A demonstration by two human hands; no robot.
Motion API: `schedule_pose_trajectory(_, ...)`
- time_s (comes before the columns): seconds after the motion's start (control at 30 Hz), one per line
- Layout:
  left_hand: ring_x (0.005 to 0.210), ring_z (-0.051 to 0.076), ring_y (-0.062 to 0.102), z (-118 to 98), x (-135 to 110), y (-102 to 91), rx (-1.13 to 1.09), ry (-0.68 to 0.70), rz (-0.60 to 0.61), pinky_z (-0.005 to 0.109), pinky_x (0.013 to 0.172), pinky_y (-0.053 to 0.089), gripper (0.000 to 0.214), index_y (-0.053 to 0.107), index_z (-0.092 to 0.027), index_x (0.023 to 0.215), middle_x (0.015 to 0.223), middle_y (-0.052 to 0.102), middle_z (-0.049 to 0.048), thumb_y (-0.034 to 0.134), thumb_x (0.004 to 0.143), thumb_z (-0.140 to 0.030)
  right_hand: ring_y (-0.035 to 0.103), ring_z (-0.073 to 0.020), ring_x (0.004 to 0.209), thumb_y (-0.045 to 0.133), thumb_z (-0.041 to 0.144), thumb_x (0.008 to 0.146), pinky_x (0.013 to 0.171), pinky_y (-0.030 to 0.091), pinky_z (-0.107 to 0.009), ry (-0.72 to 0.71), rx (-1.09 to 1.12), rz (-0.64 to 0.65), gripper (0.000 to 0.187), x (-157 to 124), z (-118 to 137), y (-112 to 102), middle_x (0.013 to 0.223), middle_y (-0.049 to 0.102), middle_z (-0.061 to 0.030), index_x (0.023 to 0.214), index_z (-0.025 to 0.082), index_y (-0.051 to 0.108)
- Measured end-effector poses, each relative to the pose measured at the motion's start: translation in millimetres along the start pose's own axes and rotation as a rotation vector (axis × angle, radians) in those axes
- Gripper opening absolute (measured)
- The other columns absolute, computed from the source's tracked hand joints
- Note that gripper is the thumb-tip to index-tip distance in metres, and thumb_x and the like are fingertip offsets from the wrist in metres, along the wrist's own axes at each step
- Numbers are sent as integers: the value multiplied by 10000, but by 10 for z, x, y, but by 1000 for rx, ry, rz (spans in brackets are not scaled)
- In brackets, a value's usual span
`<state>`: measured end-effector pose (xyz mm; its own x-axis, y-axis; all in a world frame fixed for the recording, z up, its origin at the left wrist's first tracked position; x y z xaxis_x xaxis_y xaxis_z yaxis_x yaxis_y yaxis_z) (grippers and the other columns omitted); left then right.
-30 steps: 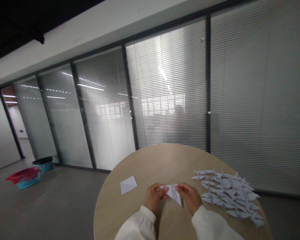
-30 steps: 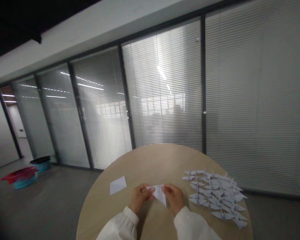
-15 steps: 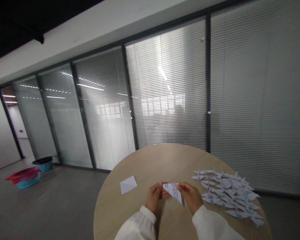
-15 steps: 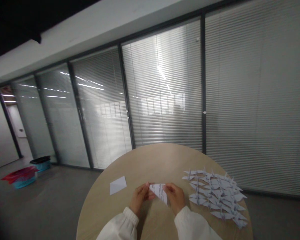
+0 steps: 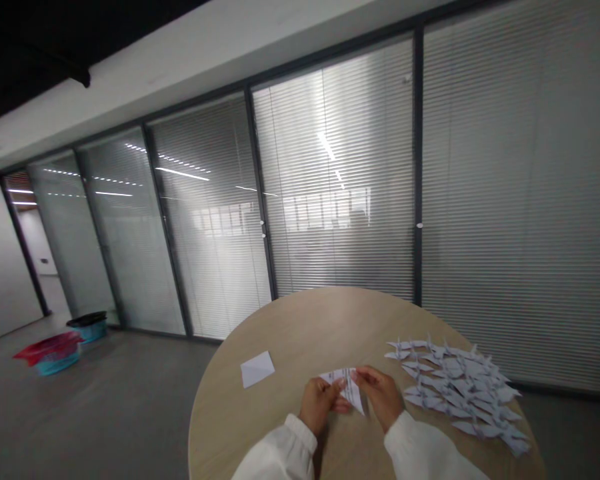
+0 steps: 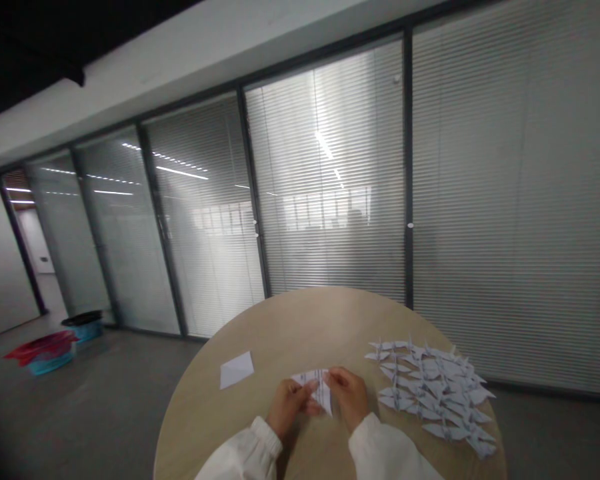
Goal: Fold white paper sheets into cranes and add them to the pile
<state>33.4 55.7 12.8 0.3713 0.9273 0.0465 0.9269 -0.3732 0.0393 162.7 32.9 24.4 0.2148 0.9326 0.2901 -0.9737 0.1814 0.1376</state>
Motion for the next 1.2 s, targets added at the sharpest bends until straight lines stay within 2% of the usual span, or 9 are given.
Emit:
schedule_pose_trajectory(0.17,491,179,594,40,-20,76,1,-67,78,298,535,484,464,616,-67,569,523,633,95,652,524,-528,574,-194,642,640,460,568,595,437,-262,21,15,-5,323,-13,30,6,606,646,-25,648,147,638)
schedule_pose_trajectory(0.37,466,189,590,54,-26,97,29,-72,20,287,493,469,433,598,-93,515,446,612,70,656,516,-522,579,-193,636,633,504,556,588,440,-264,15,31,-3,365,-10,32,7,614,654,-29,644,150,645)
schedule_pose_trajectory(0.57,539,206,611,91,-58,184,31,-98,135,296,545,479,459,632,-95,579,506,634,74,620,538,-553,579,-191,623,640,467,574,572,440,-267,52,72,-5,344,-13,8,-5,637,662,-40,689,142,647)
schedule_pose_trajectory(0.77,499,203,600,66,-82,211,45,-76,113,294,503,471,486,615,-103,553,469,619,70,602,523,-588,578,-189,620,646,460,569,571,435,-262,60,102,-8,321,-24,38,1,607,656,-24,659,152,641)
schedule_pose_trajectory(0.97,530,187,607,94,-143,302,46,-141,245,279,525,465,497,628,-119,610,546,652,76,549,567,-608,590,-196,618,644,466,575,564,451,-270,84,130,-12,346,-14,17,-3,641,669,-43,700,143,648)
schedule_pose_trajectory(1.1,460,196,594,77,-149,282,81,-123,211,275,443,437,466,589,-131,508,489,640,80,562,567,-593,593,-203,657,653,444,576,591,456,-275,75,158,-34,322,-13,4,-10,671,673,-43,702,148,656)
schedule_pose_trajectory(1.2,446,191,591,72,-150,293,69,-105,214,275,444,440,459,594,-124,503,491,640,83,555,596,-572,587,-193,642,645,441,590,579,447,-265,66,167,-13,310,-9,-10,-7,654,669,-33,697,150,659)
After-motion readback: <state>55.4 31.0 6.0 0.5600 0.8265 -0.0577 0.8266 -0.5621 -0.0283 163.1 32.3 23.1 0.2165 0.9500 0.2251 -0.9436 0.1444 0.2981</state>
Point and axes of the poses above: each hand's wrist, its own x-axis towards the middle knuckle, its own y-axis out of the palm, z = x × y, the point moved 5 cm from there along x, towards the middle knuckle
